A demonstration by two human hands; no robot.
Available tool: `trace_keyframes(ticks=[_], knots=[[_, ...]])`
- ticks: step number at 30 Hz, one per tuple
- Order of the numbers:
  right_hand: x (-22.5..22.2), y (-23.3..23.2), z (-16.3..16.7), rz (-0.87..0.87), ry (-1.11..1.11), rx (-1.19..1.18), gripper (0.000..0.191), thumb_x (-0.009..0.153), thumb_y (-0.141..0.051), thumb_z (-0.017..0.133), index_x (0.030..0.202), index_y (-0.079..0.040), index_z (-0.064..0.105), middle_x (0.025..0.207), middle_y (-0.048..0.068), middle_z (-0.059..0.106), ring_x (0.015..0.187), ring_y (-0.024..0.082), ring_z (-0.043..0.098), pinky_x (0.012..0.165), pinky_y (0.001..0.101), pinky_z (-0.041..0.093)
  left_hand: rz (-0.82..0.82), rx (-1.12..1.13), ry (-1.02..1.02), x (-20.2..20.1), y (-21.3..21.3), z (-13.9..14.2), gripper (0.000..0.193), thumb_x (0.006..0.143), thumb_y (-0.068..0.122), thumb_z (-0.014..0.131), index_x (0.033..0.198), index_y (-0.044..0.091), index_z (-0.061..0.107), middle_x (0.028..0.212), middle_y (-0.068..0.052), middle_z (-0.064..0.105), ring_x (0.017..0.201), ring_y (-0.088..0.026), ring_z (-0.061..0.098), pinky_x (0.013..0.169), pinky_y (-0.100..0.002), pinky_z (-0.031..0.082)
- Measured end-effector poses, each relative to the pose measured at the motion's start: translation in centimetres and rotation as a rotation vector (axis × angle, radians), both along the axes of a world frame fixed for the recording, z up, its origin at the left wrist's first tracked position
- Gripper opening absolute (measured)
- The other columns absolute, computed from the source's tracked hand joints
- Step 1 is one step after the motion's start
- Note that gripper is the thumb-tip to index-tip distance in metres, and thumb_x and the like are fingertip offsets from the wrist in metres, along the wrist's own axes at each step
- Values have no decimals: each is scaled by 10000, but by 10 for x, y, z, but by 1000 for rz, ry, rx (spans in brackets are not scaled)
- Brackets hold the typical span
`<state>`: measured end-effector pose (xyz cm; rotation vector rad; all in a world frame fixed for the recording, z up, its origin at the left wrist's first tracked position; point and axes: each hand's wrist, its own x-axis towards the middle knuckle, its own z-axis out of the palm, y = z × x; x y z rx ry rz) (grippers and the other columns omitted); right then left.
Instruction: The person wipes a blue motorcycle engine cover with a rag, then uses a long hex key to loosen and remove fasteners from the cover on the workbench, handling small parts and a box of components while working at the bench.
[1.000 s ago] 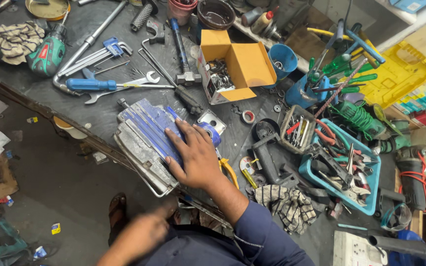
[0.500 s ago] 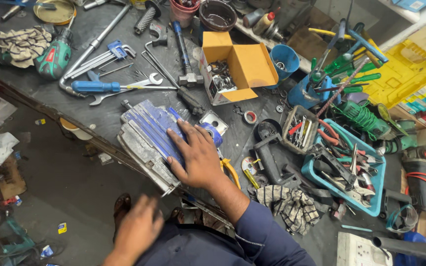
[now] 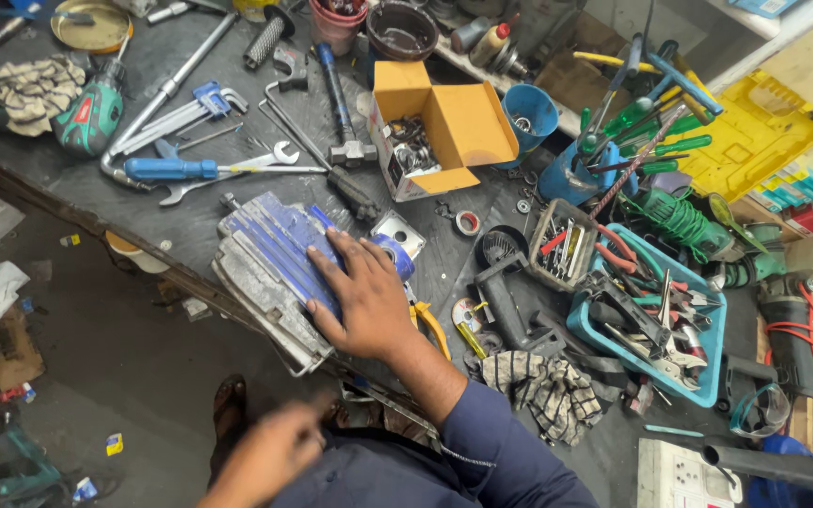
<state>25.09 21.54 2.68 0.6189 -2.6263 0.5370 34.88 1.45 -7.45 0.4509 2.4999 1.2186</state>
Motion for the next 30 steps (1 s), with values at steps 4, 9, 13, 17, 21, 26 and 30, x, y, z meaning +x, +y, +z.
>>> trace_keyframes(ticks=[4,9,13,17,21,26,30], knots=[[0,0,0,-17,-17,9,634,901,-400,665,1454,-103,571,1519,227,502,1408,374,493,1230,506,319,-44,383,234,6,-10,25,335,903,121,696,1231,186,691,957,-53,680,798,-181,644,748,-299,534],[1,-1,0,-9,-7,-3,637,896,-407,668,1448,-104,571,1513,225,504,1406,376,493,1226,502,326,411,182,-2,-24,-22,35,698,785,127,751,1455,109,557,897,-81,633,668,-249,571,654,-354,520],[-1,-2,0,-7,-1,8,639,897,-404,666,1452,-103,571,1517,227,501,1408,380,486,1221,503,324,128,-51,90,-14,-17,31,622,735,188,816,1308,85,597,944,-72,660,760,-241,663,699,-346,522],[-1,-2,0,-8,-21,10,644,892,-407,665,1449,-99,569,1509,231,498,1402,383,485,1219,509,322,-214,101,-235,-4,-21,30,385,859,181,757,1241,142,730,898,-18,706,703,-155,650,698,-283,555],[1,-2,0,-13,-3,12,641,896,-409,659,1451,-99,569,1515,230,496,1407,383,483,1222,505,319,103,538,-197,-21,-36,20,617,860,104,707,1439,150,501,872,-14,648,732,-92,591,707,-246,506],[1,-2,0,-12,-18,9,634,909,-414,654,1455,-101,569,1520,228,494,1410,385,483,1230,499,317,246,171,-249,-29,-36,4,969,871,69,762,1698,201,275,815,-39,650,649,-112,538,642,-273,522],[0,-2,1,-13,-16,24,640,902,-409,657,1451,-94,562,1516,233,491,1406,386,484,1223,507,311,-171,-38,-253,-3,-27,17,679,803,143,787,1453,270,638,772,60,607,696,-16,530,679,-211,477]])
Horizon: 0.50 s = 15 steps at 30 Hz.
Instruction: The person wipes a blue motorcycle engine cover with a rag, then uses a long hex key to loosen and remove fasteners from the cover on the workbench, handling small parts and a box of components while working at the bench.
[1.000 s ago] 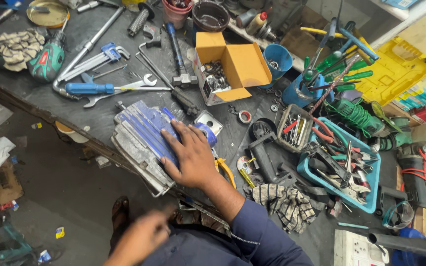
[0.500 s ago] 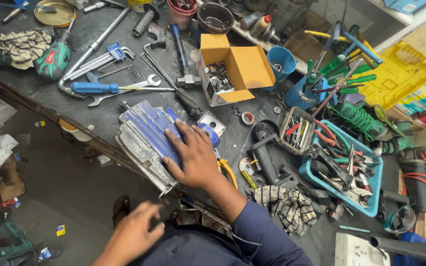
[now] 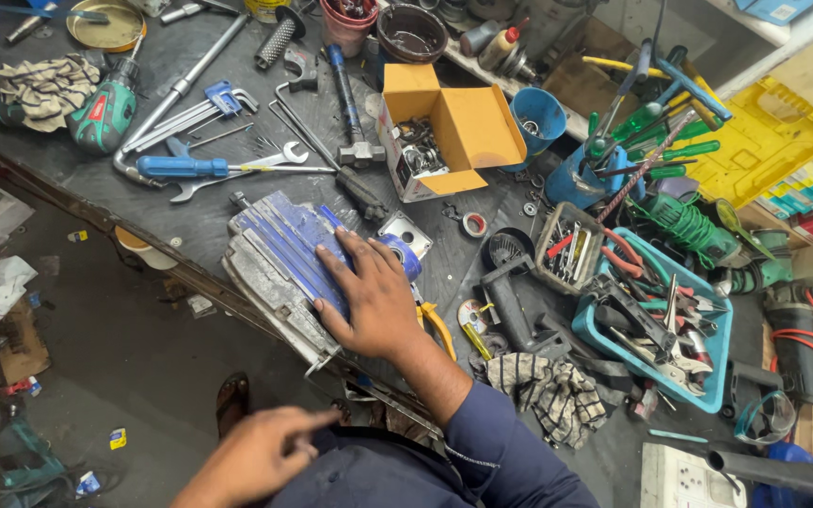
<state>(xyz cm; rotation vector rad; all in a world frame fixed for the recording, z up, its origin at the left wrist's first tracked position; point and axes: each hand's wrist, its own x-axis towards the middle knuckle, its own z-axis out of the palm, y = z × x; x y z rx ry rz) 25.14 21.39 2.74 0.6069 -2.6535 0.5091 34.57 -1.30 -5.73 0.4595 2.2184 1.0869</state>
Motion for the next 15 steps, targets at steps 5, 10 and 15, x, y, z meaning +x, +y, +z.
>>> trace_keyframes(ticks=[5,10,15], knots=[[0,-2,-1,2,-4,-14,644,900,-407,662,1457,-99,563,1521,235,489,1395,389,483,1221,507,315,299,731,351,-8,-5,23,220,865,86,722,1070,128,657,1223,-39,677,921,-112,631,806,-281,527],[1,-2,0,2,5,-7,639,901,-404,662,1455,-103,564,1527,233,488,1404,386,484,1223,509,313,475,104,-30,-23,-2,20,517,874,202,765,1366,135,623,781,-42,650,690,-137,587,674,-294,518],[0,-2,0,-8,1,-6,640,893,-406,668,1447,-103,567,1518,230,489,1400,388,488,1217,512,312,21,222,-67,2,3,19,500,865,200,744,1357,143,676,778,-8,691,705,-86,631,710,-243,535]])
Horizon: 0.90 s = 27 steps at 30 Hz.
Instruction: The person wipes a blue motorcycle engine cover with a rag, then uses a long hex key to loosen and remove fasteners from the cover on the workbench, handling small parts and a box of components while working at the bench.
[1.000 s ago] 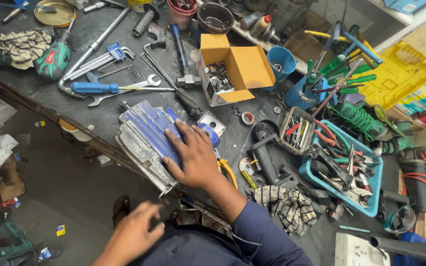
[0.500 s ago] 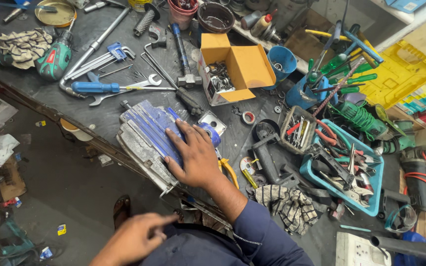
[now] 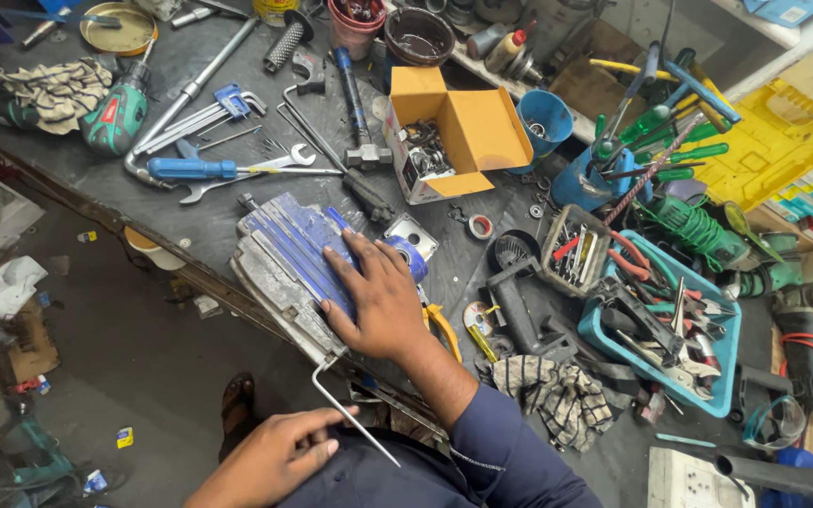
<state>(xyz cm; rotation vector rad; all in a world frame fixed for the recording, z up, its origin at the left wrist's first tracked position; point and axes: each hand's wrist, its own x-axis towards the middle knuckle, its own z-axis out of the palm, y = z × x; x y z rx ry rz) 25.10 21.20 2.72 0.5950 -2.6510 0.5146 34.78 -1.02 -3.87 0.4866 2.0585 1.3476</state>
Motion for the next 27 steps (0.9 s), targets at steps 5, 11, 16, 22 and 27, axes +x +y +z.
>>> trace_keyframes(ticks=[5,11,16,22,27], knots=[[0,0,-1,4,-2,-8,639,898,-406,669,1450,-103,566,1519,230,490,1399,388,489,1220,509,318,292,171,43,-17,-9,-9,651,866,103,697,1501,136,557,738,-42,610,668,-102,525,668,-257,490],[0,2,-1,16,-12,-13,644,882,-406,679,1441,-104,573,1505,231,496,1395,387,494,1215,508,320,414,-94,68,-7,6,-30,853,810,61,679,1599,161,371,643,-14,628,560,-83,566,621,-234,516],[-1,1,-1,7,7,-5,642,891,-411,672,1447,-106,573,1515,232,495,1396,387,495,1220,508,316,305,21,-88,1,9,-21,734,851,159,766,1494,77,422,652,-25,605,570,-74,513,567,-257,478],[-1,1,-2,1,-4,-6,646,886,-415,671,1448,-114,568,1512,231,499,1404,387,490,1221,513,312,429,-245,-23,-10,11,10,452,872,377,756,1222,97,698,701,-83,708,581,-181,683,618,-330,557],[-2,4,4,5,-61,-24,657,894,-422,674,1468,-123,563,1525,216,501,1426,374,491,1241,507,320,436,-274,255,-16,22,29,353,907,415,665,1032,101,763,926,-139,764,825,-356,731,706,-407,578]])
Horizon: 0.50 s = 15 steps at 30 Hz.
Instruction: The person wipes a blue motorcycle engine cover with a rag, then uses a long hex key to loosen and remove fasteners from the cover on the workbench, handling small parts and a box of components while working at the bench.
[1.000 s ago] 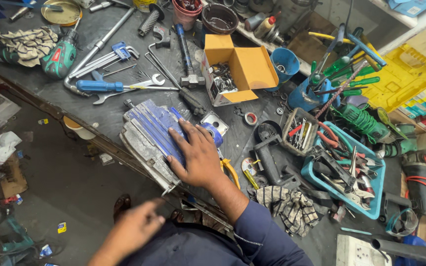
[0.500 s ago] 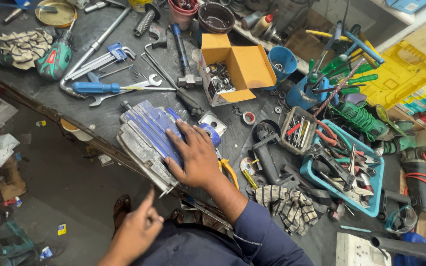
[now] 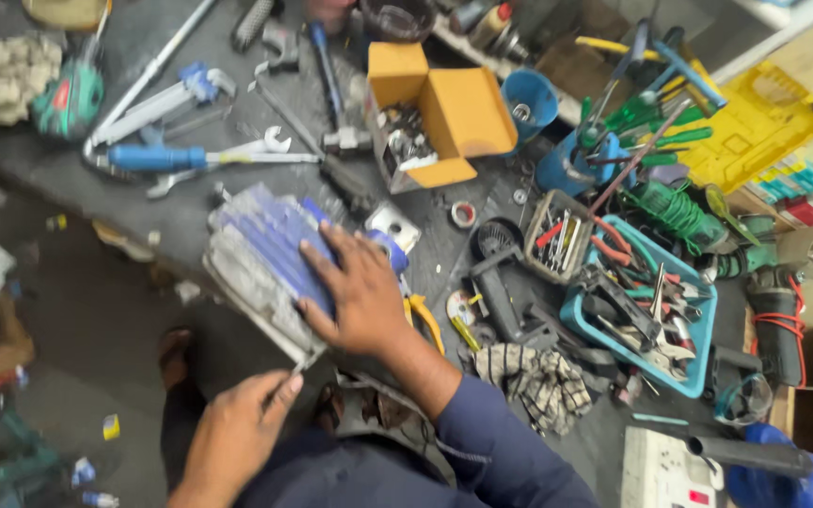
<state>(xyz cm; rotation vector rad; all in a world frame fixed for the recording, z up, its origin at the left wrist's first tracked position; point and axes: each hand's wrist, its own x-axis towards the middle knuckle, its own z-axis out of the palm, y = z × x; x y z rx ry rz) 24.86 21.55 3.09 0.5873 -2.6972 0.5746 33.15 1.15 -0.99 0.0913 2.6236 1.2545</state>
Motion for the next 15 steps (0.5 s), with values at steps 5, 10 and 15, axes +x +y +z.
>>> trace_keyframes(ticks=[5,10,15], knots=[[-1,-1,7,-4,-14,-16,649,903,-421,663,1471,-123,562,1528,217,495,1442,370,483,1244,504,313,-81,-95,-75,-15,-3,2,339,897,423,656,1001,119,762,927,-134,754,873,-383,703,713,-444,561],[-1,-4,-2,-41,-54,-22,565,935,-347,650,1451,-128,576,1533,192,496,1444,364,480,1252,539,284,-150,62,-287,-16,-11,-23,392,931,421,602,970,67,766,828,-87,787,740,-245,739,664,-362,592],[34,-8,-32,-100,-37,-260,452,961,-41,624,1407,-106,585,1500,157,553,1507,384,441,1284,564,274,-222,807,-891,-29,-18,-53,515,1011,392,495,1048,-52,754,789,-102,748,628,-151,688,626,-288,566]])
